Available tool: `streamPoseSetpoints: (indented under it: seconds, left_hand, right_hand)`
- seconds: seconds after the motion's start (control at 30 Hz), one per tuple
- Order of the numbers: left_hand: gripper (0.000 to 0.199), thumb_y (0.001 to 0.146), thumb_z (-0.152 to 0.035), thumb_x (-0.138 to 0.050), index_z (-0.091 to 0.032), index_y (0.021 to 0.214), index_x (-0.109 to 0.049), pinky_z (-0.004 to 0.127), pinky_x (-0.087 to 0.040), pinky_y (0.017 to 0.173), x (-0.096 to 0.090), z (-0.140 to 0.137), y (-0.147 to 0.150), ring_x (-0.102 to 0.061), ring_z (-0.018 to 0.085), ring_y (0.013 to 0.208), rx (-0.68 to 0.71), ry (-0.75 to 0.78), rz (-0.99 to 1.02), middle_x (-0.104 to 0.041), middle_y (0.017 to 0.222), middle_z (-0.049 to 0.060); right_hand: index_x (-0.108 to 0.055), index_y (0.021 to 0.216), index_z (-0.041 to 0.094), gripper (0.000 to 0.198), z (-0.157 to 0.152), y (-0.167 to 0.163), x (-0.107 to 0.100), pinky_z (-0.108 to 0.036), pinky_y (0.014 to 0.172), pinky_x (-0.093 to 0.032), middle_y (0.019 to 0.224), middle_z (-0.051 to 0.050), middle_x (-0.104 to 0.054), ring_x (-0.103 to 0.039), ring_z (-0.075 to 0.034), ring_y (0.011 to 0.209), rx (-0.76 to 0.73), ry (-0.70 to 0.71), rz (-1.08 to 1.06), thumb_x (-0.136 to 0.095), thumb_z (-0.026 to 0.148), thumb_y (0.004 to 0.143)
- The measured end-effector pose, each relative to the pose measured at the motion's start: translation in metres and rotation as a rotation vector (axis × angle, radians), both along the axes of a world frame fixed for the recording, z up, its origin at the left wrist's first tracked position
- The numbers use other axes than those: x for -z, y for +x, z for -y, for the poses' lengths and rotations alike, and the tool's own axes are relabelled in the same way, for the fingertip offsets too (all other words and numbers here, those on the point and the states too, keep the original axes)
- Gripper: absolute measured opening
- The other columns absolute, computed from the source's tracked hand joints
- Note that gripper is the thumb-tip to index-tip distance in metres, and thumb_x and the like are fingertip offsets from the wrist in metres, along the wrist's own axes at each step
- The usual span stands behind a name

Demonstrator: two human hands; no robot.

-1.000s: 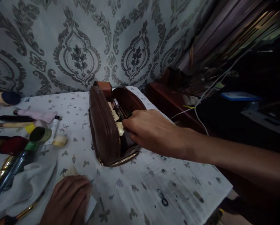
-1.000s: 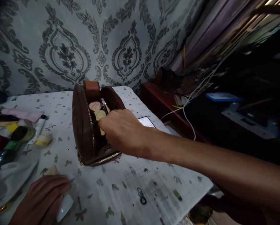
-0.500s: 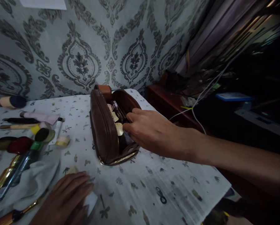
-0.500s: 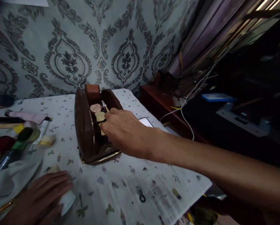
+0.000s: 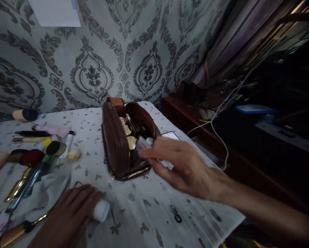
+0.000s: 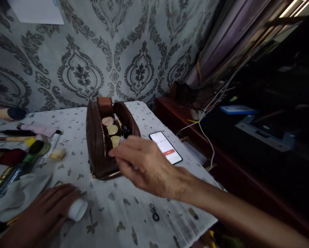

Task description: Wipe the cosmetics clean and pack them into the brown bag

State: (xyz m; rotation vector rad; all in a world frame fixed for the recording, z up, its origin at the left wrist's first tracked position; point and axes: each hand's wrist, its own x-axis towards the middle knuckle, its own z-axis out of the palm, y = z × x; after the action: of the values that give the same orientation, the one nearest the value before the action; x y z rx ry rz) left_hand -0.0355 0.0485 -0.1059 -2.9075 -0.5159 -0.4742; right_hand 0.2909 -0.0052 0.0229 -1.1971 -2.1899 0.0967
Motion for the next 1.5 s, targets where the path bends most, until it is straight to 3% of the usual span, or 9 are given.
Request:
streamPoseSetpoints:
  seconds: [0.13, 0.4, 0.57, 0.67, 0.77, 0.97, 1.13, 1.37, 1.5]
  left_hand:
    - [0.037, 0.093, -0.033, -0.056, -0.023, 0.129, -0.058, 0.030, -0.056, 0.088, -0.011, 0.015, 0.008, -0.068, 0.021, 0.103, -0.131, -0.245, 0.164, -0.072, 0.118, 0.006]
    - [0.040, 0.087, -0.039, -0.065, -0.019, 0.121, -0.061, 0.033, -0.056, 0.089, -0.044, 0.049, 0.051, -0.068, 0.022, 0.102, -0.332, -1.328, 0.642, -0.071, 0.114, 0.008]
    - [0.050, 0.077, -0.043, -0.076, -0.020, 0.119, -0.063, 0.033, -0.057, 0.082, -0.037, 0.057, 0.054, -0.069, 0.023, 0.094, -0.273, -1.598, 0.863, -0.073, 0.105, 0.008]
    - [0.056, 0.073, -0.048, -0.079, -0.020, 0.119, -0.065, 0.034, -0.059, 0.074, -0.036, 0.058, 0.056, -0.071, 0.023, 0.086, -0.258, -1.706, 0.975, -0.074, 0.100, 0.009]
    - [0.059, 0.068, -0.048, -0.083, -0.019, 0.116, -0.067, 0.035, -0.060, 0.072, -0.045, 0.058, 0.068, -0.072, 0.024, 0.085, -0.224, -1.736, 0.982, -0.075, 0.101, 0.010]
    - [0.042, 0.075, -0.036, -0.079, -0.018, 0.111, -0.067, 0.033, -0.059, 0.080, -0.078, 0.056, 0.107, -0.071, 0.022, 0.092, -0.110, -1.675, 0.999, -0.074, 0.098, 0.007]
    - [0.028, 0.085, -0.040, -0.066, -0.015, 0.098, -0.065, 0.022, -0.052, 0.053, -0.100, 0.041, 0.129, -0.067, 0.016, 0.066, -0.082, -1.507, 0.709, -0.070, 0.078, 0.004]
    - [0.036, 0.097, -0.031, -0.048, -0.019, 0.130, -0.057, 0.023, -0.044, 0.049, -0.084, 0.019, 0.123, -0.066, 0.017, 0.058, -0.279, -0.318, 0.170, -0.073, 0.077, 0.003]
    - [0.030, 0.099, -0.022, -0.042, -0.018, 0.124, -0.059, 0.023, -0.046, 0.049, -0.067, 0.017, 0.116, -0.067, 0.017, 0.061, -0.226, -0.074, 0.136, -0.072, 0.076, 0.002]
  right_hand:
    - [-0.065, 0.109, 0.012, 0.022, 0.024, -0.022, 0.049, -0.028, 0.073, -0.052, 0.085, -0.007, -0.070, -0.063, -0.014, 0.079, -0.103, -0.172, -0.217, -0.049, 0.013, 0.095]
    - [-0.030, 0.150, 0.018, 0.072, 0.049, -0.067, 0.098, -0.048, 0.107, -0.043, 0.146, -0.019, -0.048, -0.049, -0.027, 0.132, -0.181, -0.676, -0.485, -0.062, 0.041, 0.091]
    - [-0.040, 0.143, 0.017, 0.066, 0.054, -0.072, 0.104, -0.037, 0.084, -0.051, 0.107, -0.009, -0.068, -0.063, -0.019, 0.093, -0.052, -0.825, -0.817, -0.065, 0.045, 0.088]
    - [-0.063, 0.101, 0.015, 0.040, 0.059, -0.068, 0.108, -0.027, 0.073, -0.048, 0.087, -0.003, -0.068, -0.063, -0.013, 0.078, -0.109, -1.014, -1.008, -0.069, 0.051, 0.083]
    - [-0.057, 0.077, 0.015, 0.043, 0.066, -0.063, 0.108, -0.021, 0.056, -0.043, 0.072, -0.001, -0.068, -0.063, -0.009, 0.062, -0.211, -1.172, -1.206, -0.073, 0.056, 0.078]
    - [-0.053, 0.075, 0.018, 0.040, 0.075, -0.037, 0.081, -0.017, 0.041, -0.033, 0.049, 0.003, -0.060, -0.051, -0.007, 0.040, 0.080, -0.820, -1.422, -0.073, 0.052, 0.080]
    - [-0.057, 0.072, 0.019, 0.036, 0.073, -0.004, 0.034, -0.018, 0.041, -0.035, 0.047, 0.004, -0.058, -0.048, -0.007, 0.039, 0.285, -0.437, -1.254, -0.076, 0.048, 0.080]
    - [-0.063, 0.070, 0.022, 0.026, 0.056, 0.018, -0.026, -0.024, 0.043, -0.039, 0.052, 0.002, -0.058, -0.052, -0.011, 0.045, 0.488, -0.063, -0.828, -0.072, 0.041, 0.085]
    - [-0.063, 0.067, 0.021, 0.029, 0.035, 0.021, -0.042, -0.023, 0.042, -0.035, 0.051, 0.002, -0.057, -0.049, -0.009, 0.044, 0.408, -0.109, -0.554, -0.069, 0.040, 0.087]
